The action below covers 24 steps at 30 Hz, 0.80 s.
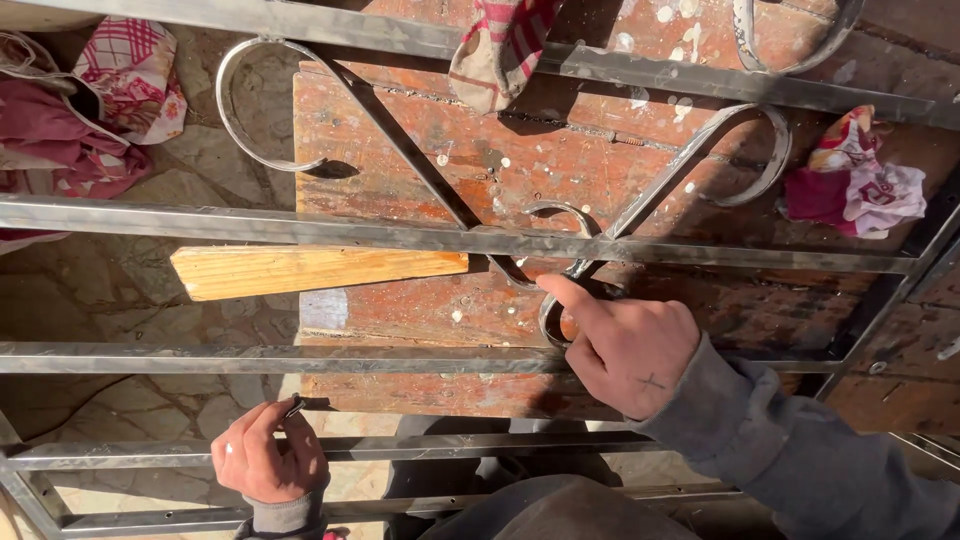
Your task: Cleaning and preparing a metal gate frame for assembly or painting.
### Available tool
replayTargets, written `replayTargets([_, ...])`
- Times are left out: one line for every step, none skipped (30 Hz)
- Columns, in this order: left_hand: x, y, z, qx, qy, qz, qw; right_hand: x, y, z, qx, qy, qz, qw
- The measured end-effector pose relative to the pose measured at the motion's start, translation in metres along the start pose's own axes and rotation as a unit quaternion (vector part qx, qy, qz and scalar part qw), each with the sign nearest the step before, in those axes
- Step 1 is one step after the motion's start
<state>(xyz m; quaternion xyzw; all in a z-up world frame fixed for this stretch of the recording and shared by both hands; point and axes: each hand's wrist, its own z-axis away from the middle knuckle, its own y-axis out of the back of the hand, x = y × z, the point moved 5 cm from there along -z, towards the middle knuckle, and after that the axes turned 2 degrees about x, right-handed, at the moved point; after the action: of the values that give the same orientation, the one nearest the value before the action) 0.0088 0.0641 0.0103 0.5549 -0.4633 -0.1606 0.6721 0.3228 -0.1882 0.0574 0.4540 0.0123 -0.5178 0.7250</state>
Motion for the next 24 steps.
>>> replayTargets([-0.002, -0.002, 0.001, 0.006, 0.001, 0.000, 1.000, 0.004, 0.006, -0.003, -0.022, 0.027, 0.067, 0.997])
replayTargets([0.000, -0.004, 0.002, 0.001, 0.002, -0.005, 1.000, 0.005, 0.012, -0.006, -0.026, 0.029, 0.060, 0.997])
replayTargets([0.001, -0.004, 0.002, -0.001, 0.011, -0.004, 1.000, 0.000, 0.021, -0.008, 0.003, 0.092, 0.105, 0.990])
replayTargets([0.002, -0.007, 0.002, 0.000, 0.018, 0.000, 1.000, -0.004, 0.031, -0.010, 0.035, 0.154, 0.152, 0.976])
replayTargets([0.003, -0.008, 0.002, -0.002, 0.017, -0.003, 1.000, -0.002, 0.028, -0.012, 0.035, 0.155, 0.149, 0.976])
replayTargets([0.003, -0.009, 0.002, 0.002, 0.025, -0.001, 1.000, 0.000, 0.025, -0.014, 0.020, 0.154, 0.160, 0.975])
replayTargets([0.004, -0.009, 0.001, 0.005, 0.032, 0.000, 0.999, 0.001, 0.022, -0.016, 0.006, 0.153, 0.171, 0.973])
replayTargets([0.003, -0.010, 0.002, 0.004, 0.032, -0.001, 0.999, 0.003, 0.017, -0.017, 0.006, 0.153, 0.169, 0.974])
replayTargets([0.002, -0.010, 0.003, 0.008, 0.031, -0.004, 0.999, 0.010, 0.007, -0.019, -0.046, 0.104, 0.097, 0.989])
replayTargets([0.002, -0.012, 0.004, 0.014, 0.032, -0.006, 0.999, 0.016, -0.002, -0.020, -0.098, 0.055, 0.026, 0.993])
replayTargets([-0.001, -0.013, 0.003, 0.014, 0.033, -0.006, 0.999, 0.016, -0.004, -0.022, -0.099, 0.056, 0.027, 0.993])
replayTargets([-0.003, -0.014, 0.004, 0.011, 0.040, -0.008, 0.999, 0.017, -0.006, -0.024, -0.101, 0.045, -0.035, 0.993])
replayTargets([-0.005, -0.015, 0.005, 0.007, 0.047, -0.010, 0.999, 0.018, -0.008, -0.026, -0.104, 0.033, -0.096, 0.989])
replayTargets([-0.008, -0.015, 0.008, 0.003, 0.050, -0.012, 0.999, 0.015, -0.004, -0.029, -0.109, 0.033, -0.099, 0.989])
replayTargets([-0.009, -0.016, 0.011, -0.003, 0.050, -0.012, 0.999, 0.014, -0.001, -0.031, -0.122, 0.008, -0.161, 0.979])
replayTargets([-0.011, -0.019, 0.012, -0.009, 0.046, -0.009, 0.999, 0.013, 0.002, -0.034, -0.132, -0.019, -0.222, 0.966])
replayTargets([-0.011, -0.020, 0.011, -0.012, 0.046, -0.008, 0.999, 0.016, 0.002, -0.033, -0.133, -0.022, -0.223, 0.965])
replayTargets([-0.011, -0.021, 0.011, -0.002, 0.052, -0.009, 0.999, 0.020, -0.002, -0.032, -0.174, -0.051, -0.266, 0.947])
replayTargets([-0.010, -0.022, 0.011, 0.007, 0.058, -0.011, 0.998, 0.023, -0.006, -0.030, -0.215, -0.080, -0.307, 0.924])
replayTargets([-0.010, -0.022, 0.012, 0.006, 0.059, -0.011, 0.998, 0.024, -0.006, -0.030, -0.216, -0.081, -0.308, 0.923])
replayTargets([-0.010, -0.022, 0.012, 0.004, 0.057, -0.017, 0.998, 0.027, -0.009, -0.029, -0.239, -0.092, -0.283, 0.924])
replayTargets([-0.010, -0.022, 0.012, 0.002, 0.054, -0.023, 0.998, 0.029, -0.012, -0.028, -0.262, -0.103, -0.260, 0.924])
replayTargets([-0.011, -0.023, 0.012, 0.001, 0.053, -0.023, 0.998, 0.027, -0.009, -0.028, -0.261, -0.104, -0.261, 0.923])
replayTargets([-0.011, -0.024, 0.012, 0.013, 0.050, -0.019, 0.998, 0.025, -0.002, -0.032, -0.220, -0.072, -0.162, 0.959])
